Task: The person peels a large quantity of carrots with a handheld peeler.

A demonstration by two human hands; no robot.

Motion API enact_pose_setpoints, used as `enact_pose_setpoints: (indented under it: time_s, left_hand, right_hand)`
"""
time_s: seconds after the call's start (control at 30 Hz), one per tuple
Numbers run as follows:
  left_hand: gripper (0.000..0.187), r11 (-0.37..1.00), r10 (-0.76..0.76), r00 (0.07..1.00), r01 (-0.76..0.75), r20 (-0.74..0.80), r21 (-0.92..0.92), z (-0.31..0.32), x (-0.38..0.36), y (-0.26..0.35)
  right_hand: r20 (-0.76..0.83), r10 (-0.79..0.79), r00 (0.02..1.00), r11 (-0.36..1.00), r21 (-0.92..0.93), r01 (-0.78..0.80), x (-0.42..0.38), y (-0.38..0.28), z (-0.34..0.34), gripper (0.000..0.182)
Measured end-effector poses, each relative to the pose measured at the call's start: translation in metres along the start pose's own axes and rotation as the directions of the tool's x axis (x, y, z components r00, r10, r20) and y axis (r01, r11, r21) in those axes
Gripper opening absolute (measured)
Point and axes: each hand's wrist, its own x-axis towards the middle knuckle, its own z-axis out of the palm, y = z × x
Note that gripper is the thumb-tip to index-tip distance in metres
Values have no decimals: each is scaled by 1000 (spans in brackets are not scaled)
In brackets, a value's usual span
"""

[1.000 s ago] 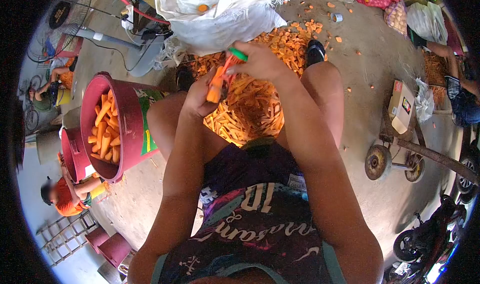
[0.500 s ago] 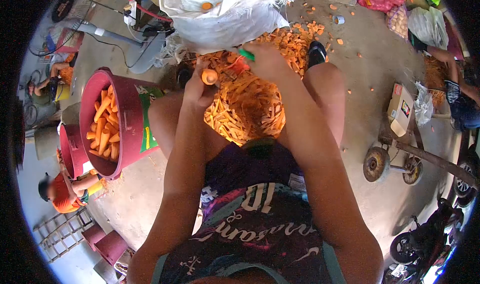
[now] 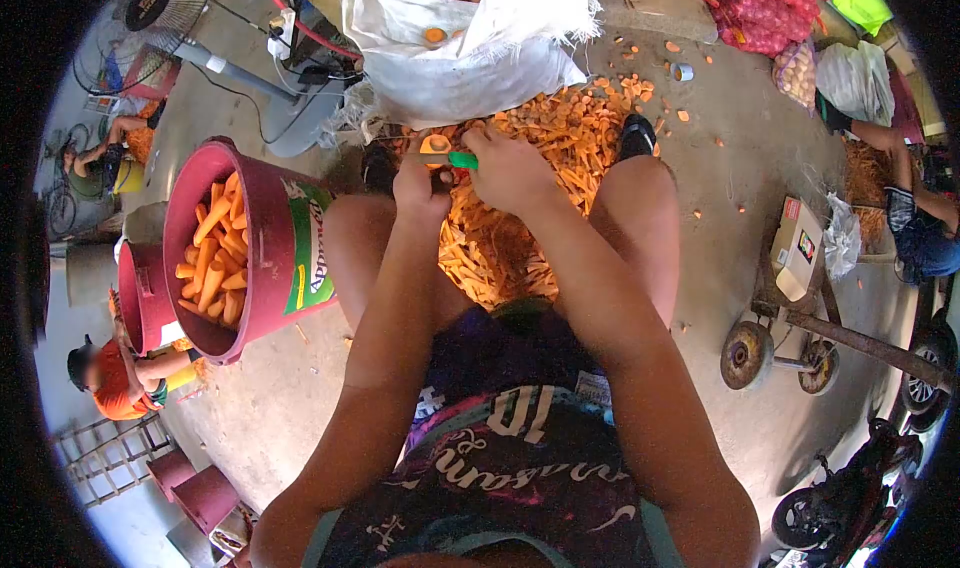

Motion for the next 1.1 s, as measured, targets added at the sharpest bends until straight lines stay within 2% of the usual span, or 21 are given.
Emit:
enact_pose_setpoints:
  time_s: [0.13, 0.23, 0.3, 0.33, 0.4, 0.43, 0.5, 0.53, 0.6, 0.7, 0.83, 0.9, 0.93, 1.0, 1.03, 1.07, 1.1]
  left_hand:
    - [19, 1000, 2, 999, -2, 38, 4, -10, 13, -6]
    - [17, 995, 8, 994, -18, 111, 95, -17, 21, -5]
    - [17, 988, 8, 999, -14, 39, 154, -13, 18, 0]
    - [17, 988, 15, 999, -21, 41, 153, -13, 21, 3]
    - [17, 990, 11, 1000, -13, 15, 141, -18, 24, 1]
    - [17, 991, 16, 1000, -18, 13, 132, -15, 22, 3]
    - [18, 997, -11, 997, 17, -77, 80, -5, 15, 8]
    - [18, 997, -7, 997, 13, -78, 77, -5, 15, 8]
    - [22, 997, 19, 997, -13, -70, 74, -5, 14, 8]
    - [21, 992, -2, 1000, 0, 19, 129, -18, 27, 3]
    - [23, 996, -11, 1000, 13, -27, 91, -17, 29, 4]
    - [23, 996, -29, 998, 24, 60, 88, -26, 35, 6]
    - [23, 996, -20, 998, 14, 65, 90, -26, 29, 14]
    - [21, 979, 48, 987, -76, 151, 190, -28, 7, 39]
    - [19, 987, 80, 989, -96, 123, 128, -36, 6, 57]
    - [15, 993, -30, 966, 57, 258, -101, -71, 21, 86]
    - [16, 896, -74, 676, 368, 733, -249, -108, 39, 126]
  right_hand:
    - [-37, -43, 998, 999, -18, 42, 7, 9, 14, 32]
    - [14, 26, 1000, 1000, -11, -26, 24, 36, 25, 30]
    - [274, 248, 929, 968, -113, -225, 39, 59, 27, 31]
    - [271, 243, 932, 969, -112, -220, 42, 56, 20, 31]
    - [315, 295, 902, 950, 4, -312, 42, 43, 5, 34]
    - [317, 288, 904, 953, -1, -303, 40, 38, 5, 34]
    - [151, 95, 984, 995, -44, -89, 33, 26, 8, 33]
    - [152, 90, 984, 995, -44, -84, 27, 17, 8, 33]
    - [105, -19, 994, 1000, 7, 18, 17, 0, 7, 32]
    - [21, 32, 999, 998, -61, -31, 27, 6, 14, 33]
    - [56, 56, 997, 995, -80, -51, 37, 16, 18, 29]
    - [213, 203, 956, 976, -118, -181, 43, 20, 18, 27]
    - [206, 197, 959, 978, -114, -177, 45, 26, 11, 27]
    - [400, 387, 831, 919, -87, -386, 52, 43, -10, 28]
    - [389, 377, 841, 923, -81, -376, 59, 44, -18, 28]
    - [370, 290, 882, 957, -96, -274, 64, 44, -27, 29]
    - [346, 199, 917, 979, -120, -168, 73, 46, -41, 29]
